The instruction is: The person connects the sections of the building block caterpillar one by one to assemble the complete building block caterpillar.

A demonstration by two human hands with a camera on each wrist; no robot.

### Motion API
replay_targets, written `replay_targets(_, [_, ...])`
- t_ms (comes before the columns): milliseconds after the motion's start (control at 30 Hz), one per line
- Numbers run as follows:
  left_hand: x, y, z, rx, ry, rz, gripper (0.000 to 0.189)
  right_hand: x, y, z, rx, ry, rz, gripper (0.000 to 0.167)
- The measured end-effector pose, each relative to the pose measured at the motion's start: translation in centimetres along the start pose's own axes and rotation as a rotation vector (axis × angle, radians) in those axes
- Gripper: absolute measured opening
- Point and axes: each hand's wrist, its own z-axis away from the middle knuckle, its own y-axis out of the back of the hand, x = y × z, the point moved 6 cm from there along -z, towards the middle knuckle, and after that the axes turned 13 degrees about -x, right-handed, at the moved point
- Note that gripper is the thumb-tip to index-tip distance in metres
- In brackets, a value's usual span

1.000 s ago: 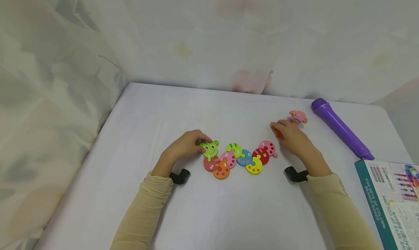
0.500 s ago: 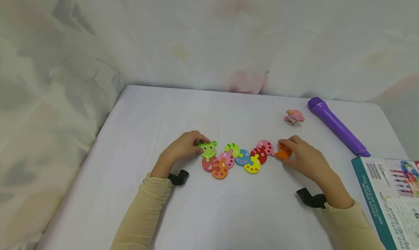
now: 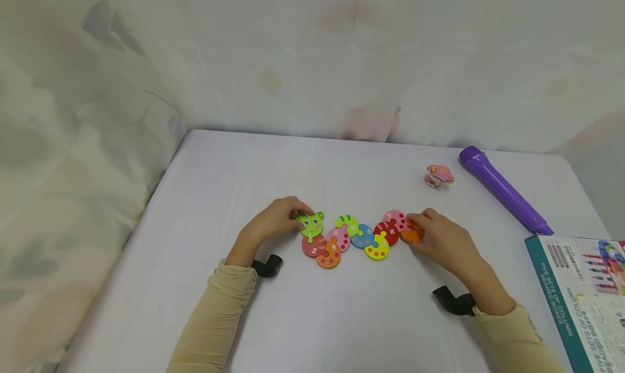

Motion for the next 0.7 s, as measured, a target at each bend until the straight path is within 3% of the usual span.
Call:
replay_targets(267, [-0.1,0.1,-0.2,-0.005,0.011,0.006,0.032,0.1,-0.6,-0.3,-0.021,-0.053,0.026,0.059])
replay_targets(467, [0.0,0.0,-0.3,-0.007,0.015,-0.004,0.033,-0.2,-0.7,-0.3,-0.055,-0.047,0.058,0.062])
replay_targets(600, [0.0,-0.2,-0.2,-0.020,0.023,-0.021,0.033,-0.2,0.0,0.0,-0.091,-0.049,0.055,0.070])
replay_targets(700, [0.4,-0.1,0.0,-0.012,0.003,-0.066,0.039,0.0,1.1,0.3,-0.055,-0.061,0.016,0.073])
